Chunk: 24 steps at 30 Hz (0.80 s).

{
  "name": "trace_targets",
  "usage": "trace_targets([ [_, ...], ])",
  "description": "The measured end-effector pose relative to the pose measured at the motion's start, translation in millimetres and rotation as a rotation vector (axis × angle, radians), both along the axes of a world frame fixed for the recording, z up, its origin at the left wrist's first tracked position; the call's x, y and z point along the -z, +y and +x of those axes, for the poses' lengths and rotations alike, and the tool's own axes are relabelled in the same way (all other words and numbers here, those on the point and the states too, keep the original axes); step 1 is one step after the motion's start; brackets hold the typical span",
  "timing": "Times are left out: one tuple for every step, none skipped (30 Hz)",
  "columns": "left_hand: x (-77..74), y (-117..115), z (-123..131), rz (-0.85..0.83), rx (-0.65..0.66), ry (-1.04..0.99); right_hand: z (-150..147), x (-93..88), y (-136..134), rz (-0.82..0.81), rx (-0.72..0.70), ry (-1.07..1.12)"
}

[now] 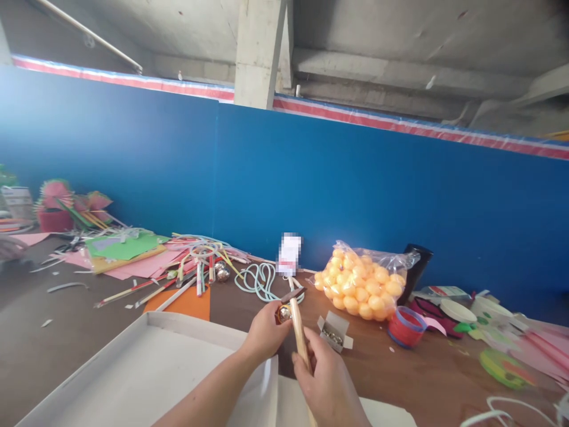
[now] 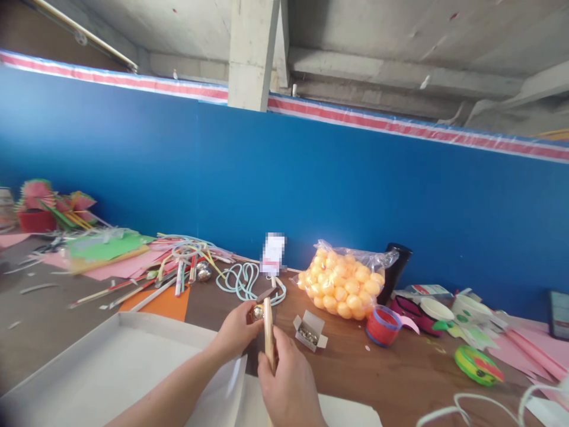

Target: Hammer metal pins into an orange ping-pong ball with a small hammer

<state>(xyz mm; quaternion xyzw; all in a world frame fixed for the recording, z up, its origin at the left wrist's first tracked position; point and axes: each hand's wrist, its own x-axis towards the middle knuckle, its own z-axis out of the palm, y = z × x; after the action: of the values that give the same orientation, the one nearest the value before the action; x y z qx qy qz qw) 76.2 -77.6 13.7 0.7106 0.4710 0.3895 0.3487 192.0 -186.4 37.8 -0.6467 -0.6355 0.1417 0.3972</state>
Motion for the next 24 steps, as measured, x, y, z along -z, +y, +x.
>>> trace_targets([
  [0.0, -0.2, 0.1, 0.003, 0.002, 0.002, -0.4, -0.3, -0.1, 0.015, 0.003, 0.004],
  [0.0, -0.3, 0.2, 0.003, 0.007, -0.001, -0.7, -0.6, 0.0, 0.031, 0.007, 0.009],
  [-0.2, -0.4, 0.4, 0.002, 0.012, -0.008, -1.1, -0.8, 0.2, 0.047, 0.011, 0.011],
  [-0.5, -0.4, 0.5, 0.001, 0.014, -0.016, -1.6, -0.9, 0.4, 0.063, 0.015, 0.013],
  [-0.8, -0.4, 0.7, -0.002, 0.011, -0.024, -2.2, -1.0, 0.7, 0.078, 0.018, 0.015],
  [-1.2, -0.3, 0.8, -0.006, 0.006, -0.03, -2.8, -1.1, 1.1, 0.093, 0.019, 0.019],
  [-1.5, -0.2, 0.8, -0.012, 0.0, -0.036, -3.5, -1.2, 1.4, 0.103, 0.017, 0.023],
  [-1.7, -0.1, 0.9, -0.018, -0.006, -0.042, -4.2, -1.5, 1.6, 0.108, 0.016, 0.028],
  [-1.9, 0.1, 0.9, -0.022, -0.009, -0.048, -4.8, -1.8, 1.8, 0.105, 0.013, 0.032],
  [-2.1, 0.2, 0.8, -0.024, -0.011, -0.058, -5.4, -2.3, 2.0, 0.092, 0.01, 0.035],
  [-2.4, 0.3, 0.7, -0.024, -0.009, -0.073, -5.8, -2.9, 2.1, 0.074, 0.007, 0.037],
  [-2.8, 0.3, 0.6, -0.026, -0.005, -0.096, -6.1, -3.4, 2.2, 0.054, 0.005, 0.039],
  [-3.6, 0.2, 0.4, -0.033, 0.0, -0.129, -6.1, -3.8, 2.3, 0.038, 0.004, 0.045],
  [-4.5, 0.0, 0.1, -0.049, 0.009, -0.17, -5.9, -3.9, 2.5, 0.028, 0.005, 0.056],
  [-5.8, -0.2, -0.3, -0.075, 0.021, -0.215, -5.5, -3.7, 2.6, 0.027, 0.01, 0.072],
  [-7.1, -0.3, -0.7, -0.109, 0.029, -0.261, -4.9, -3.3, 2.6, 0.033, 0.02, 0.095],
  [-8.5, -0.2, -1.2, -0.147, 0.034, -0.301, -4.1, -2.6, 2.7, 0.045, 0.032, 0.121],
  [-9.7, 0.2, -1.7, -0.181, 0.031, -0.337, -3.2, -1.9, 2.7, 0.062, 0.047, 0.146],
  [-10.6, 0.9, -2.1, -0.207, 0.02, -0.368, -2.2, -1.3, 2.6, 0.081, 0.059, 0.168],
  [-11.3, 1.7, -2.5, -0.224, 0.007, -0.395, -1.3, -0.8, 2.4, 0.101, 0.066, 0.183],
  [-11.7, 2.8, -3.0, -0.231, -0.009, -0.418, -0.6, -0.7, 2.1, 0.121, 0.069, 0.192],
  [-11.9, 3.8, -3.4, -0.233, -0.021, -0.435, -0.1, -0.9, 1.7, 0.135, 0.068, 0.195],
  [-12.1, 4.7, -3.9, -0.231, -0.03, -0.448, 0.1, -1.3, 1.2, 0.142, 0.067, 0.194],
  [-12.2, 5.4, -4.6, -0.226, -0.036, -0.457, 0.0, -1.8, 0.8, 0.145, 0.065, 0.192],
])
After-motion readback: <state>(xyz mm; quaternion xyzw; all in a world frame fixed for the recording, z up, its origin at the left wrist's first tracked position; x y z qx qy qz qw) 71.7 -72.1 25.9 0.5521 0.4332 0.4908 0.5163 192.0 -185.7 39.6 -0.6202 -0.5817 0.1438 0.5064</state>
